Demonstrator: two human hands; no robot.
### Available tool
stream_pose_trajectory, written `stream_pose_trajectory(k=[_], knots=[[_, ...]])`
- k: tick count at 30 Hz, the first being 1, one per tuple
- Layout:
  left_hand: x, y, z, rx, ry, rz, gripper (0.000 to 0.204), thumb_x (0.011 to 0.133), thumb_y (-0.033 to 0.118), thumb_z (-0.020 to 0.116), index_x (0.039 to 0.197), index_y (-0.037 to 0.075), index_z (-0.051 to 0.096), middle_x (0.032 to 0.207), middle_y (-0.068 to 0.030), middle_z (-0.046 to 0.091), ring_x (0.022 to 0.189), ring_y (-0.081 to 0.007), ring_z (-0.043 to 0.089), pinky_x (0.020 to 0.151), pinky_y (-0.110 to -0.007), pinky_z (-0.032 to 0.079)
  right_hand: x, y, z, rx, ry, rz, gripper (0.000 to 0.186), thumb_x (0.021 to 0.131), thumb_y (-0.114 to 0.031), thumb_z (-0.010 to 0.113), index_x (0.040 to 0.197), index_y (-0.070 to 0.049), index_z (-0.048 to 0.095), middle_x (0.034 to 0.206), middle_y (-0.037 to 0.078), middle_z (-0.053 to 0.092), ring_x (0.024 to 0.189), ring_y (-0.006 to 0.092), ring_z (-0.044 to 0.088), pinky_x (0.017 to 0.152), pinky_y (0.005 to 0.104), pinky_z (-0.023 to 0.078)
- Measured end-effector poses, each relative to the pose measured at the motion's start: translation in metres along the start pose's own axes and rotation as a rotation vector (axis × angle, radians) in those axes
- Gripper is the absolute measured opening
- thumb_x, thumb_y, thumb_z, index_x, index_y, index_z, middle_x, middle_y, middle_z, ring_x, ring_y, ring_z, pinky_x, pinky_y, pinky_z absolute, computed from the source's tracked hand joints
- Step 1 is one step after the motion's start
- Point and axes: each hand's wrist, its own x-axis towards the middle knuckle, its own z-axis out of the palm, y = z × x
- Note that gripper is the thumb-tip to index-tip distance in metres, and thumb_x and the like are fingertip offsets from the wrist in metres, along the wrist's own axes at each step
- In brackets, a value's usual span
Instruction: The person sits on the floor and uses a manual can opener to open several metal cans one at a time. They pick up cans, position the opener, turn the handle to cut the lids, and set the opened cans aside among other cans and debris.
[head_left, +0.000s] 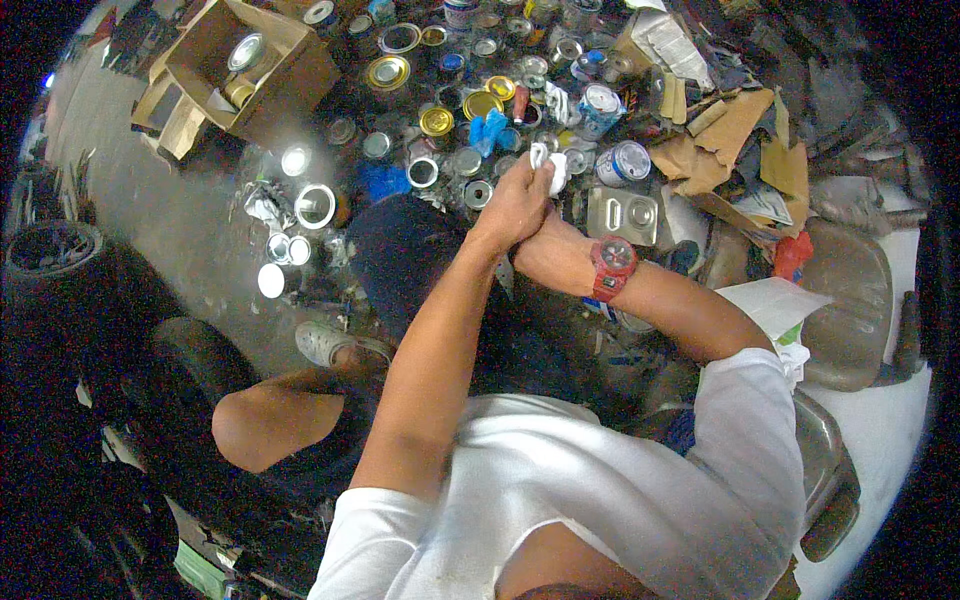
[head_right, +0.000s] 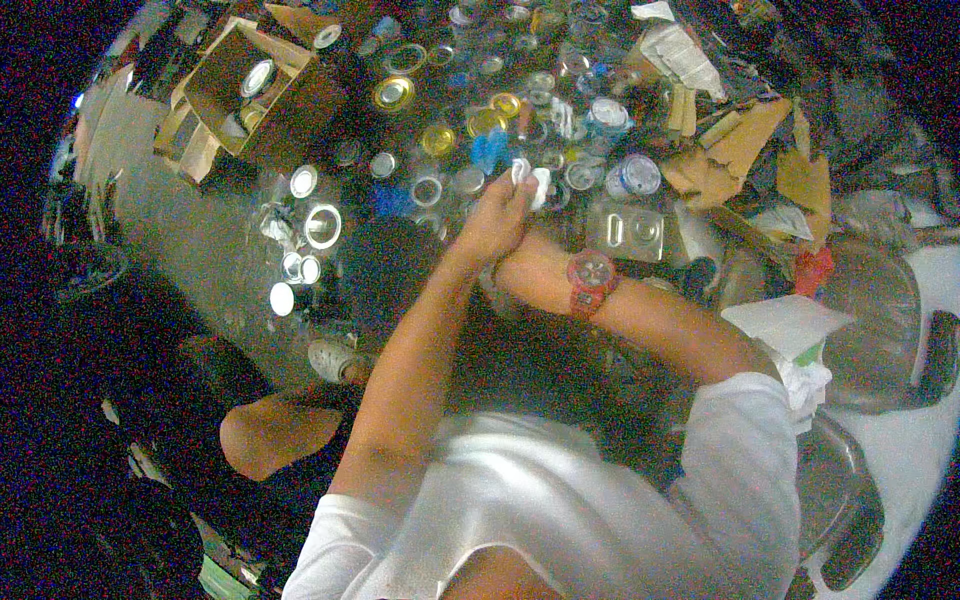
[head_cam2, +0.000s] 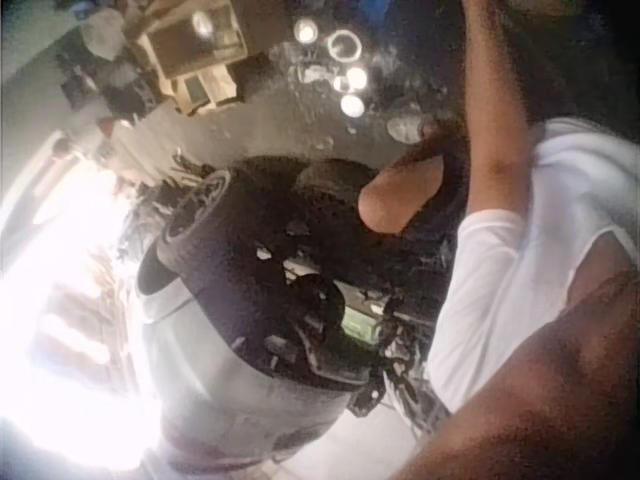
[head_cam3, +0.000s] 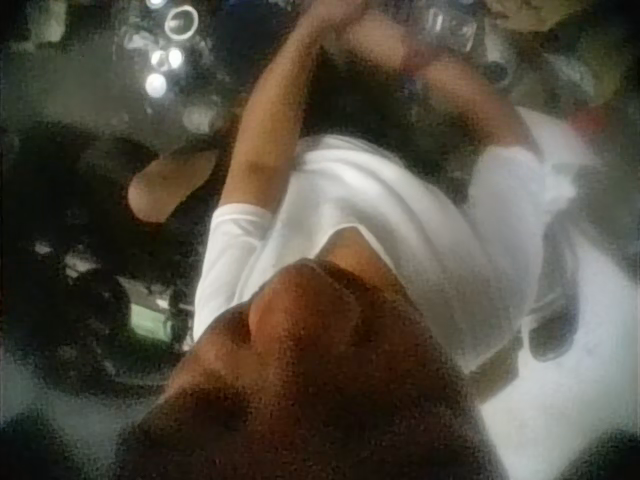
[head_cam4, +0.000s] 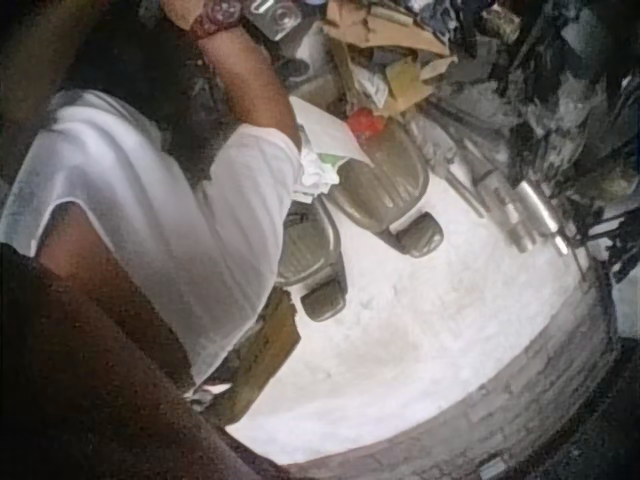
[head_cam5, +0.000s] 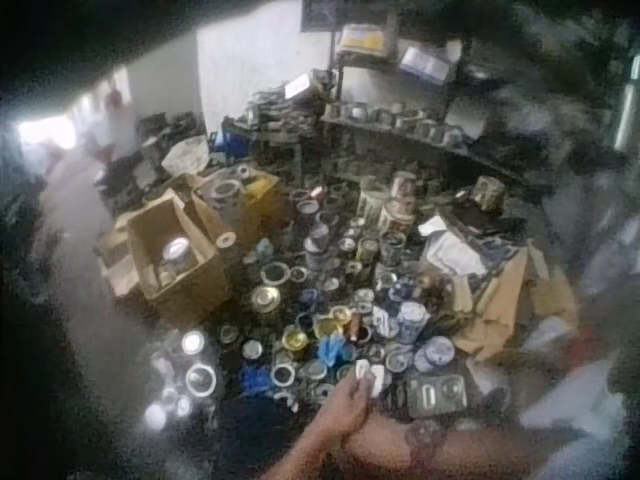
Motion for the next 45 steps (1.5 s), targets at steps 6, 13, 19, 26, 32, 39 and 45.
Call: stream_pose_trajectory(k=[6, 13, 19, 26, 32, 39, 45], knots=[[0.014, 0.008, -0.022, -0.239, 0.215, -0.365, 0.040, 0.110, 0.028, 0.041, 0.101, -0.003, 0.064, 0.082, -0.0111, 0.069, 0.066, -0.0212, 0.066, 0.058, -0.037, 0.054, 0.018, -0.022, -0.077, -0.107, -0.399, -0.130, 0.013, 0.083, -0.021, 0.072, 0.083, -0.008, 0.075, 0.071, 0.009, 0.072, 0.085, 0.0313, 0.075, 0.113, 0.0766, 0.028], [0.015, 0.011, -0.025, -0.886, -0.074, -0.410, 0.037, 0.109, 0.023, 0.047, 0.137, 0.000, 0.056, 0.126, -0.0141, 0.069, 0.111, -0.0238, 0.067, 0.095, -0.036, 0.054, 0.009, 0.016, -0.052, -0.032, -0.285, 0.069, 0.031, 0.076, -0.033, 0.084, 0.084, -0.005, 0.074, 0.075, 0.012, 0.073, 0.086, 0.0339, 0.075, 0.119, 0.0675, 0.028], [0.013, -0.008, -0.001, -0.105, -0.019, -0.196, 0.038, 0.109, 0.033, 0.051, 0.121, -0.001, 0.063, 0.103, -0.0149, 0.072, 0.092, -0.0242, 0.068, 0.083, -0.035, 0.053, 0.007, -0.003, -0.020, 0.134, -0.164, 0.075, 0.013, 0.080, -0.011, 0.066, 0.086, -0.006, 0.077, 0.087, 0.016, 0.074, 0.085, 0.0361, 0.073, 0.080, 0.0540, 0.057], [0.024, -0.002, -0.036, -0.366, 0.220, -0.367, 0.050, 0.112, 0.044, 0.039, 0.121, 0.001, 0.063, 0.106, -0.0137, 0.072, 0.078, -0.0209, 0.071, 0.061, -0.037, 0.058, 0.011, 0.008, -0.092, 0.497, 0.080, 0.102, 0.062, 0.090, -0.050, 0.069, 0.129, -0.002, 0.064, 0.133, 0.020, 0.064, 0.128, 0.0356, 0.059, 0.118, 0.0503, 0.040], [0.015, 0.029, -0.015, -1.315, -0.016, -0.338, 0.057, 0.113, 0.051, 0.031, 0.148, 0.011, 0.051, 0.133, -0.0140, 0.066, 0.123, -0.0314, 0.065, 0.107, -0.047, 0.054, 0.054, 0.034, -0.045, 2.519, 0.975, 0.219, 0.125, 0.084, -0.090, 0.043, 0.155, 0.012, 0.031, 0.161, 0.031, 0.035, 0.151, 0.0428, 0.035, 0.126, 0.0508, 0.030], [0.022, -0.012, -0.049, -1.392, 0.195, -0.167, 0.059, 0.112, 0.052, 0.033, 0.135, 0.003, 0.055, 0.127, -0.0162, 0.067, 0.116, -0.0306, 0.066, 0.104, -0.046, 0.053, 0.045, 0.008, -0.012, 2.768, 0.803, 0.185, 0.116, 0.089, -0.087, 0.035, 0.156, 0.008, 0.036, 0.163, 0.027, 0.036, 0.156, 0.0387, 0.028, 0.127, 0.0509, 0.029], [0.017, 0.015, -0.040, -1.115, 0.234, -0.109, 0.058, 0.114, 0.049, 0.033, 0.121, 0.003, 0.066, 0.118, -0.0109, 0.070, 0.113, -0.0248, 0.067, 0.100, -0.040, 0.050, 0.028, -0.016, 0.037, 2.028, 0.764, 0.898, 0.083, 0.101, -0.076, 0.034, 0.161, -0.018, 0.038, 0.154, 0.003, 0.051, 0.134, 0.0234, 0.049, 0.108, 0.0483, 0.043]])
